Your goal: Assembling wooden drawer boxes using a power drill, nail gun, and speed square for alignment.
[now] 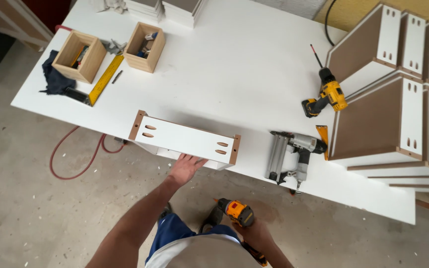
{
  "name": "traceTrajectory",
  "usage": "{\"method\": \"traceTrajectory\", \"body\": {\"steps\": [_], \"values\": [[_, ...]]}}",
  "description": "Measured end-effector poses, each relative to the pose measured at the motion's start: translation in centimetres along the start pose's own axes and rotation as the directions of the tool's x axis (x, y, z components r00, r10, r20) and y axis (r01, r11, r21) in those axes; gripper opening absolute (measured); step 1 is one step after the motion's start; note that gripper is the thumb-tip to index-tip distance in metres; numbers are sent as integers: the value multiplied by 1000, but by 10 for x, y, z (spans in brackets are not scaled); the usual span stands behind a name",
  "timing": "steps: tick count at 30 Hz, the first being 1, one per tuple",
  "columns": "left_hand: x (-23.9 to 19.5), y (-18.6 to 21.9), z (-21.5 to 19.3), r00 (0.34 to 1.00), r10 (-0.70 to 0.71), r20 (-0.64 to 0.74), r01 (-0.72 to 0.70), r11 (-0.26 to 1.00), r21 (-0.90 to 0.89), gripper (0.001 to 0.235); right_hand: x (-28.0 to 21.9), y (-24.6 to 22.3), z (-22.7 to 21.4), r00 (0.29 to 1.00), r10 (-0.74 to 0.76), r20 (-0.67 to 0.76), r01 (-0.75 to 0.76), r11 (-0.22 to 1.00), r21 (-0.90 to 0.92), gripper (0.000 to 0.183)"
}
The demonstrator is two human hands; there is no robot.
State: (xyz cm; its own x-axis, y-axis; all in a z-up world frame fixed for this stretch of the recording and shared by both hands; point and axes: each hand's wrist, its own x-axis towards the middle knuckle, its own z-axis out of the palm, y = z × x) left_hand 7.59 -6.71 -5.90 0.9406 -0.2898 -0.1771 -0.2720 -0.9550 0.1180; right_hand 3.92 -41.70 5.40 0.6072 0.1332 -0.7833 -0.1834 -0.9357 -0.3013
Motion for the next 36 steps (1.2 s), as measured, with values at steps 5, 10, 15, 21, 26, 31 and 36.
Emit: {"method": "traceTrajectory", "body": {"steps": [5, 10, 15, 21, 26, 31, 36], "values": [[6, -17, -4, 986, 64, 154, -62, 998, -15, 83, -5, -27, 28, 984, -84, -155, 101, 990, 103, 40], [-9, -42, -15, 943, 86, 321, -79, 996, -36, 101, -55, -113, 27, 974, -59, -220, 101, 978, 185, 27], [15, -84, 116, 933, 66, -353, -237, 851, -468, 44, -62, -185, 21, 931, -29, -364, 104, 977, 188, 47], [-22, -86, 19, 919, 317, -234, -316, 948, 40, 53, -47, -216, 15, 883, -58, -466, 184, 955, 231, 43], [-31, -83, 1, 827, 385, -410, -313, 921, 233, 41, -37, -238, 8, 929, 50, -366, 24, 981, 195, 48], [-14, -102, 60, 829, 393, -397, -314, 916, 251, 38, -30, -251, 8, 935, 93, -343, -4, 968, 253, 42], [-30, -74, 1, 819, 412, -400, -300, 901, 313, 45, -35, -265, 5, 942, 139, -307, -29, 941, 336, 37]]}}
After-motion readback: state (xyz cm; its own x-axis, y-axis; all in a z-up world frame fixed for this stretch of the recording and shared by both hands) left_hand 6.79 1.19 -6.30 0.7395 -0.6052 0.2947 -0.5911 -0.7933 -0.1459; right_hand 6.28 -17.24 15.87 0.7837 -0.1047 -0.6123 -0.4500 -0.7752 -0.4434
